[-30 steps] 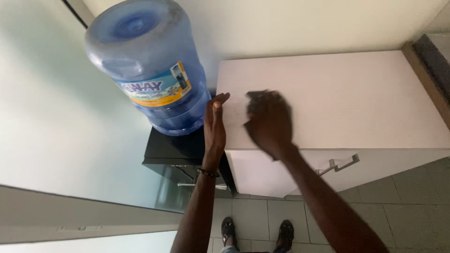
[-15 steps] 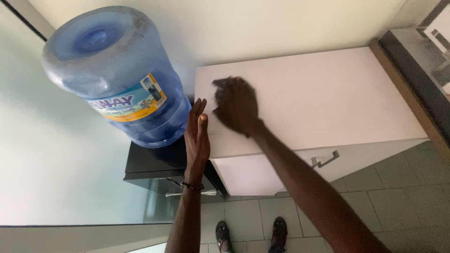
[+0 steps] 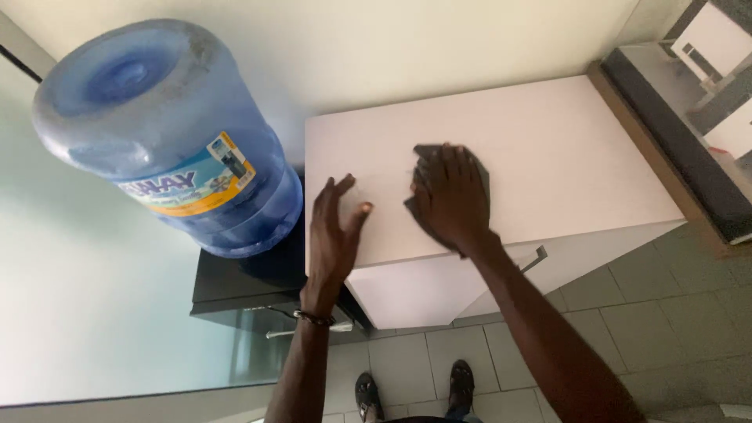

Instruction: Cleaning the top surface of a white cabinet after moving a display model.

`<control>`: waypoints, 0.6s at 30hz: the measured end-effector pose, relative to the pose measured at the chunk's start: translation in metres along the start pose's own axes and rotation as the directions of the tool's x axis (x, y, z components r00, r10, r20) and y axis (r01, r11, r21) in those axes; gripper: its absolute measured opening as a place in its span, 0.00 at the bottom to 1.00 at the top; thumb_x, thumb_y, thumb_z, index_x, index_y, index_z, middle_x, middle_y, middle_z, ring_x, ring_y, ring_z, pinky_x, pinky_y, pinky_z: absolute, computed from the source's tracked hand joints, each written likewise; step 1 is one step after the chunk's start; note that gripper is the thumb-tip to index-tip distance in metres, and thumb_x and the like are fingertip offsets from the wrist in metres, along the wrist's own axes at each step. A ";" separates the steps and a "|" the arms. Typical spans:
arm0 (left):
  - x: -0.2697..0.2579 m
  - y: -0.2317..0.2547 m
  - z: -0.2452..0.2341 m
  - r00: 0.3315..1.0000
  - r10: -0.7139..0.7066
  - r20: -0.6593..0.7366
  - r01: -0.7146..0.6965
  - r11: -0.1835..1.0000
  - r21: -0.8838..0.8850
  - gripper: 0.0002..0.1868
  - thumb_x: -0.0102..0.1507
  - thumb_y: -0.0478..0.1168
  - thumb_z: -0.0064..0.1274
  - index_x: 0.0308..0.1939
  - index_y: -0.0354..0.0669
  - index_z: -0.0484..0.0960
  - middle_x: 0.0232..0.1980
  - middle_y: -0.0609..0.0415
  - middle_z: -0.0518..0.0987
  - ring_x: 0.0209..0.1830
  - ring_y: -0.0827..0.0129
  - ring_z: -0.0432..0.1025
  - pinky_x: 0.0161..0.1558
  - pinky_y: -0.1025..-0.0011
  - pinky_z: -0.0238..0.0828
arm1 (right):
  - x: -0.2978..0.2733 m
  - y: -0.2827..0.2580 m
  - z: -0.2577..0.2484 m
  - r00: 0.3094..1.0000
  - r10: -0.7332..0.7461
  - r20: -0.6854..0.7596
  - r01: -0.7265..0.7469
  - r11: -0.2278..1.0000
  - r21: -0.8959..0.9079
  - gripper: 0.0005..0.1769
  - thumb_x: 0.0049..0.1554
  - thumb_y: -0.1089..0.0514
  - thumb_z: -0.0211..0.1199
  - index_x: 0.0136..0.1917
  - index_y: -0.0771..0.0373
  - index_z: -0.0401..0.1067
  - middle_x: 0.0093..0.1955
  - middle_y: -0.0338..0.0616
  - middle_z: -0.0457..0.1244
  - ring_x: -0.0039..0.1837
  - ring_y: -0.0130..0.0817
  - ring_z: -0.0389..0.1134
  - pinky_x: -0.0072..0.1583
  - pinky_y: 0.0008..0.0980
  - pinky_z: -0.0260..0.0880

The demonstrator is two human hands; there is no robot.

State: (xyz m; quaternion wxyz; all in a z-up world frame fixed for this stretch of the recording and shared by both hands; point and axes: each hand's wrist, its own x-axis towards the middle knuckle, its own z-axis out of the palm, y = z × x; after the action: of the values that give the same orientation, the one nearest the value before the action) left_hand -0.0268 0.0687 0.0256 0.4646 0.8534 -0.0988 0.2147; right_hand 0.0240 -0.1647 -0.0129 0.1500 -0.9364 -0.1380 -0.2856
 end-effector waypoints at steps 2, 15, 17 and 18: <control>0.002 -0.002 0.017 0.998 0.056 0.024 -0.056 0.998 -0.010 0.28 0.69 0.52 0.54 0.67 0.37 0.75 0.71 0.36 0.73 0.76 0.42 0.62 0.72 0.51 0.59 | -0.002 -0.023 -0.020 1.000 -0.009 0.005 0.009 1.000 -0.014 0.38 0.62 0.44 0.57 0.74 0.76 0.61 0.77 0.74 0.52 0.79 0.70 0.49 0.78 0.59 0.46; 0.016 -0.004 0.070 0.966 0.196 0.167 -0.186 0.980 -0.077 0.38 0.69 0.55 0.52 0.76 0.36 0.61 0.79 0.38 0.61 0.82 0.45 0.51 0.78 0.52 0.49 | 0.009 -0.056 0.012 0.966 -0.212 0.151 0.193 0.973 0.129 0.45 0.58 0.43 0.57 0.80 0.65 0.47 0.82 0.63 0.45 0.83 0.59 0.40 0.79 0.52 0.37; 0.016 0.002 0.069 0.964 0.186 0.189 -0.172 0.981 -0.084 0.39 0.69 0.56 0.52 0.77 0.37 0.60 0.80 0.38 0.59 0.82 0.45 0.50 0.78 0.51 0.49 | 0.016 -0.044 0.031 0.968 -0.218 0.120 0.201 0.969 0.144 0.45 0.58 0.43 0.57 0.80 0.68 0.47 0.81 0.65 0.46 0.82 0.60 0.42 0.79 0.51 0.38; 0.016 0.004 0.067 0.965 0.166 0.203 -0.153 0.985 -0.079 0.40 0.69 0.56 0.51 0.77 0.37 0.59 0.81 0.39 0.57 0.83 0.45 0.48 0.78 0.51 0.48 | 0.022 -0.040 0.042 0.968 -0.237 0.088 0.220 0.960 0.171 0.46 0.58 0.44 0.56 0.80 0.71 0.47 0.81 0.67 0.47 0.82 0.61 0.43 0.78 0.51 0.39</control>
State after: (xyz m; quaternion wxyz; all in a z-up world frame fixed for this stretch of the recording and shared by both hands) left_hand 0.0043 0.0113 0.0046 0.4595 0.8454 -0.2220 0.1576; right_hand 0.0482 -0.1095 -0.0252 0.1832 -0.9131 -0.2756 -0.2381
